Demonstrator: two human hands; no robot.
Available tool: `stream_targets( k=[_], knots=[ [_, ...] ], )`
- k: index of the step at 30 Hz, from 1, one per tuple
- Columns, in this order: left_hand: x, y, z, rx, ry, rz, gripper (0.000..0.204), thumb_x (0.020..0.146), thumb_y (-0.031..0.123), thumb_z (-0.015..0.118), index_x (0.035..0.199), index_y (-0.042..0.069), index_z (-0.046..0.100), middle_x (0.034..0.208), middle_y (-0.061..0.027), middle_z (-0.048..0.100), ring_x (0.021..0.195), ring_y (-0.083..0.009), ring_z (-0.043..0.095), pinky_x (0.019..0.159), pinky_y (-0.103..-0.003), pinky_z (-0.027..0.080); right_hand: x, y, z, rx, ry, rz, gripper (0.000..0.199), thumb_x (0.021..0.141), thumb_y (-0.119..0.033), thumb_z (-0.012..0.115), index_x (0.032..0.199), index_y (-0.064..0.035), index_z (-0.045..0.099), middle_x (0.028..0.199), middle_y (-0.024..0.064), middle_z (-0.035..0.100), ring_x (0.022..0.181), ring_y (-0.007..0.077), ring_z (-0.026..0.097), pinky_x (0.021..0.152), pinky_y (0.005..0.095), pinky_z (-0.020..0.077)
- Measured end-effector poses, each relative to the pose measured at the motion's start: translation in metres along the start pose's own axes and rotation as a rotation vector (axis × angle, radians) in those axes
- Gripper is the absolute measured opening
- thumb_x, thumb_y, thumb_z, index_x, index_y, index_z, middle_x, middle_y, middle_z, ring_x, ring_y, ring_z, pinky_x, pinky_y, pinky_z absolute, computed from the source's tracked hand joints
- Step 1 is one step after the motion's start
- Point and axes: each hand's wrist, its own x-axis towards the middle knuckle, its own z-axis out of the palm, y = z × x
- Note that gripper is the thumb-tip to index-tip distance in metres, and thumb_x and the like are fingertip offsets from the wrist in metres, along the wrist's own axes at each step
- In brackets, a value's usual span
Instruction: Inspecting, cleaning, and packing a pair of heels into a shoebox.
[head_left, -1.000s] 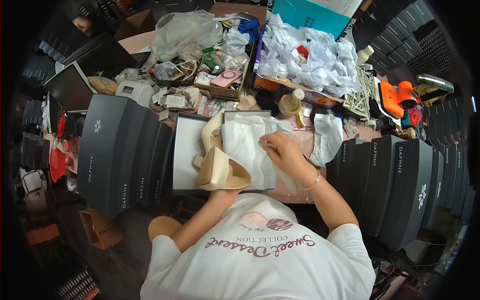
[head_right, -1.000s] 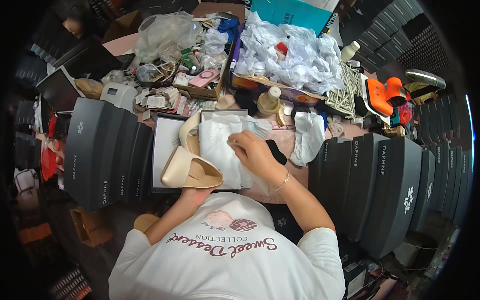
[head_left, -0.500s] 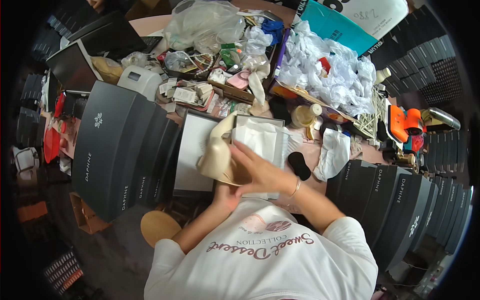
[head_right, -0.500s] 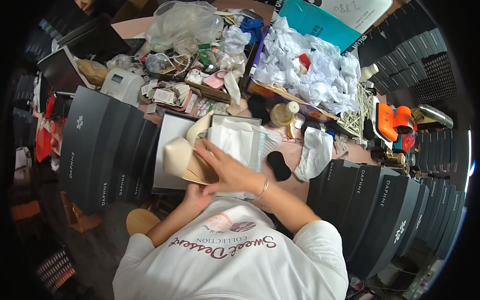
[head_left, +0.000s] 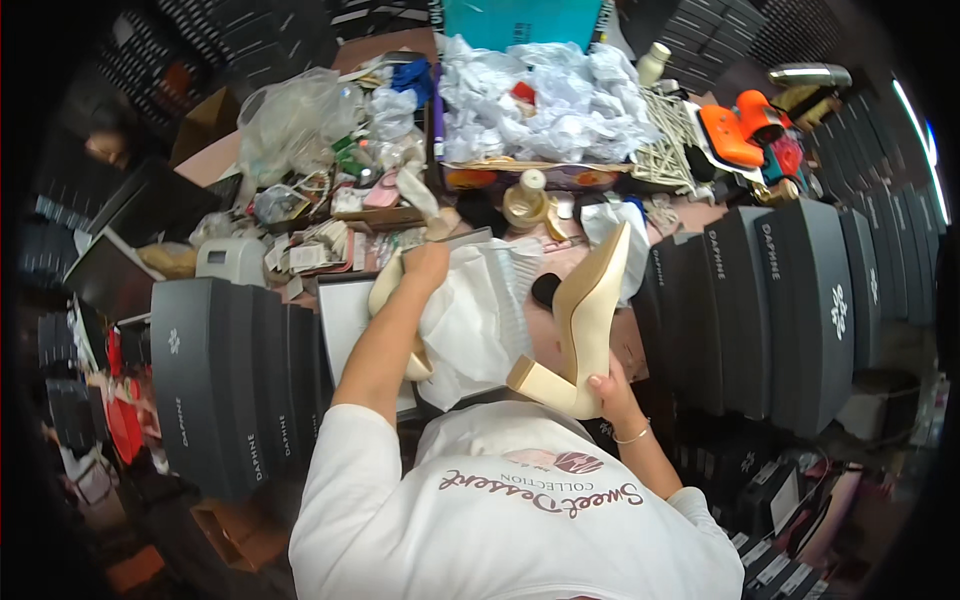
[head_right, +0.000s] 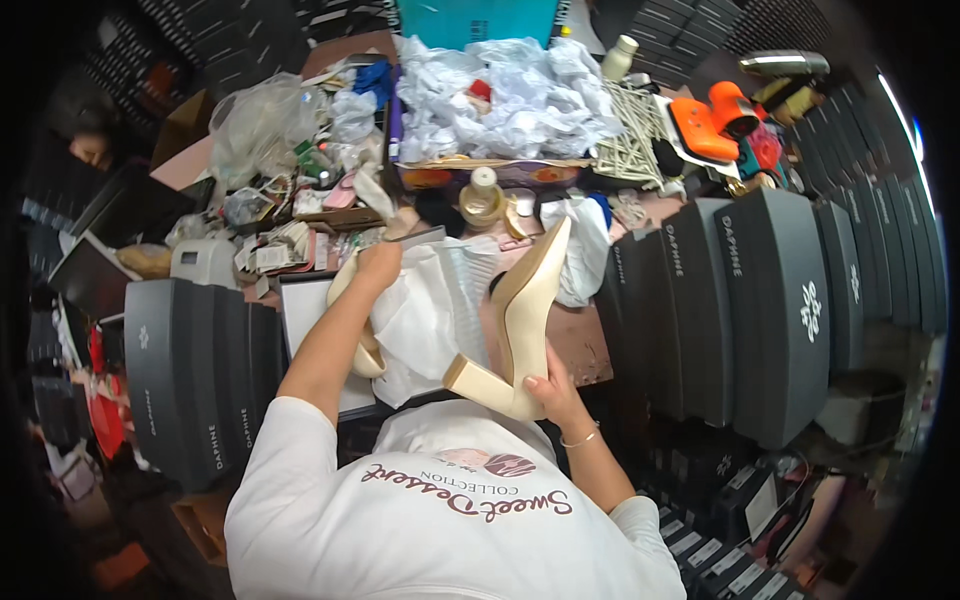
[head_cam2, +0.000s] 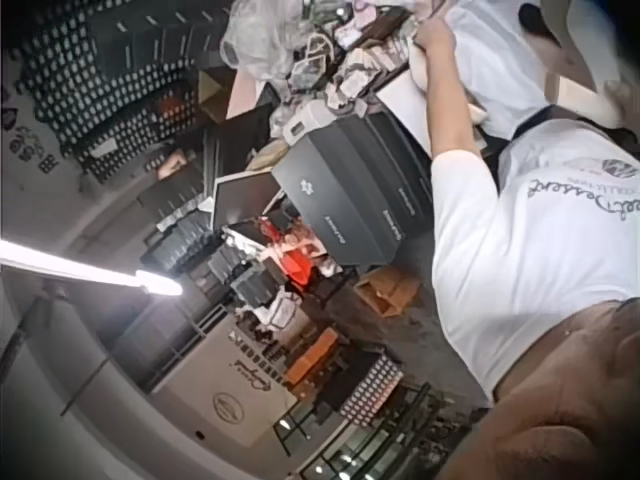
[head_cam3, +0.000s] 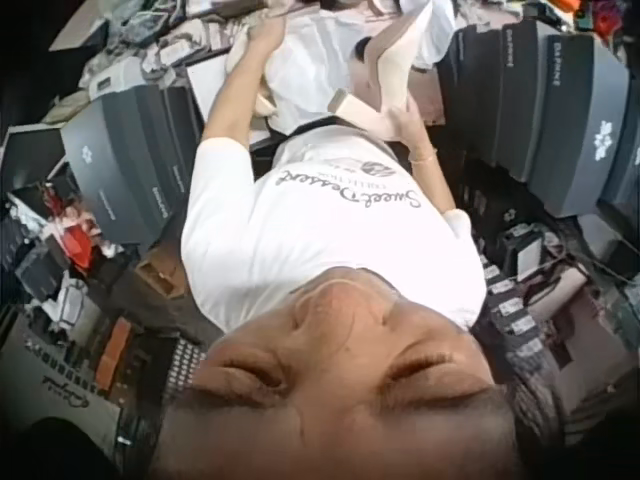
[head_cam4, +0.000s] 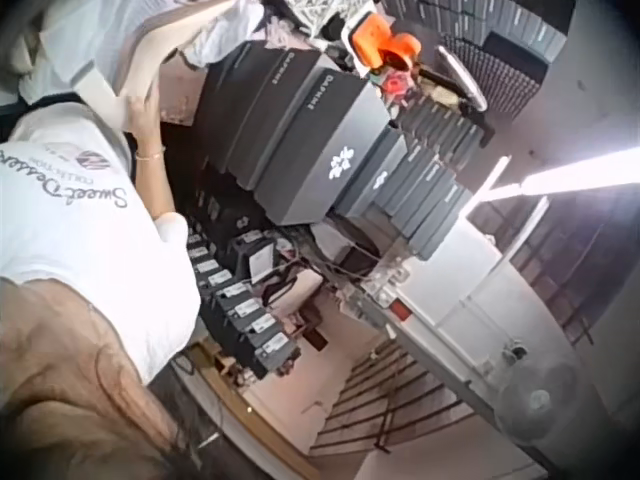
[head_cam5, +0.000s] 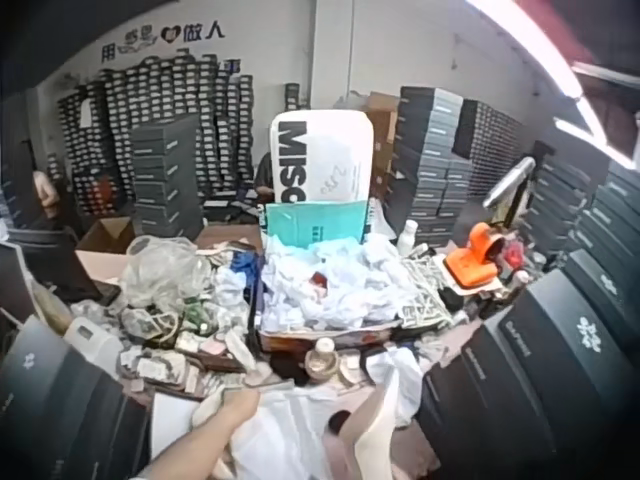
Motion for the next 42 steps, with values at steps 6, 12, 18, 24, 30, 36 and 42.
stream_targets(
  k=[6, 12, 18, 24, 30, 36, 42],
  knots=[
    [-0.083, -0.017, -0.107, -1.337, -0.152, -0.035, 0.022, 0.091, 0.016, 0.046, 0.103, 0.002, 0.058, 0.087, -0.0079, 0.064, 0.068, -0.0134, 0.063, 0.06, -0.026, 0.052, -0.004, -0.002, 0.006, 1.097, -0.349, -0.059, 0.081, 0.083, -0.055, 0.047, 0.14, 0.001, 0.031, 0.126, 0.0283, 0.049, 0.076, 0.0321, 0.061, 0.047, 0.0357, 0.0487],
    [-0.167, -0.044, -0.235, -1.174, 0.544, 0.385, 0.023, 0.09, 0.014, 0.045, 0.079, 0.0, 0.059, 0.073, -0.0023, 0.052, 0.066, -0.0124, 0.051, 0.064, -0.029, 0.043, -0.009, -0.007, 0.027, 1.27, -0.428, -0.11, 0.078, 0.085, -0.052, 0.045, 0.141, -0.0009, 0.032, 0.13, 0.0312, 0.045, 0.074, 0.0337, 0.061, 0.045, 0.0355, 0.0495],
    [-0.164, 0.027, -0.224, -0.652, 0.596, 0.342, 0.005, 0.081, 0.003, 0.063, 0.081, -0.001, 0.061, 0.076, -0.0104, 0.055, 0.066, -0.0202, 0.055, 0.061, -0.032, 0.043, -0.029, -0.033, 0.065, 1.15, -0.245, -0.028, 0.077, 0.082, -0.042, 0.056, 0.14, 0.0033, 0.03, 0.127, 0.0292, 0.048, 0.081, 0.0355, 0.064, 0.055, 0.0406, 0.0563],
    [-0.173, 0.058, -0.129, -0.551, 0.537, 0.579, 0.043, 0.079, 0.0, 0.061, 0.121, 0.004, 0.055, 0.108, -0.0151, 0.057, 0.073, -0.0258, 0.058, 0.069, -0.033, 0.048, -0.095, -0.021, 0.022, 0.486, -0.166, 0.127, 0.075, 0.065, -0.03, 0.071, 0.125, 0.0095, 0.048, 0.118, 0.018, 0.06, 0.105, 0.0239, 0.062, 0.094, 0.0324, 0.0459],
    [-0.236, 0.108, -0.11, -0.579, 0.412, 0.571, 0.06, 0.075, -0.003, 0.06, 0.133, 0.007, 0.048, 0.128, -0.0194, 0.052, 0.089, -0.0329, 0.063, 0.074, -0.036, 0.051, -0.097, -0.032, -0.001, 0.594, -0.254, 0.315, 0.068, 0.076, -0.032, 0.064, 0.126, 0.011, 0.046, 0.112, 0.0211, 0.062, 0.096, 0.0261, 0.065, 0.082, 0.0377, 0.0535],
    [-0.292, 0.121, -0.091, -0.497, 0.471, 0.592, 0.061, 0.069, -0.01, 0.058, 0.127, 0.006, 0.053, 0.13, -0.0154, 0.053, 0.086, -0.0312, 0.064, 0.068, -0.036, 0.053, -0.045, -0.002, -0.009, 0.414, -0.315, 0.317, 0.047, 0.091, -0.026, 0.055, 0.122, 0.0085, 0.046, 0.101, 0.0175, 0.063, 0.078, 0.0242, 0.066, 0.067, 0.0368, 0.0577],
    [-0.314, 0.154, -0.092, -0.511, 0.494, 0.72, 0.057, 0.067, -0.01, 0.06, 0.123, 0.004, 0.057, 0.125, -0.0149, 0.057, 0.084, -0.0284, 0.066, 0.068, -0.034, 0.055, -0.083, -0.004, 0.036, 0.784, -0.179, 0.256, 0.051, 0.086, -0.017, 0.06, 0.13, 0.0001, 0.041, 0.119, 0.0127, 0.055, 0.104, 0.0207, 0.059, 0.088, 0.0364, 0.0513]
  ],
)
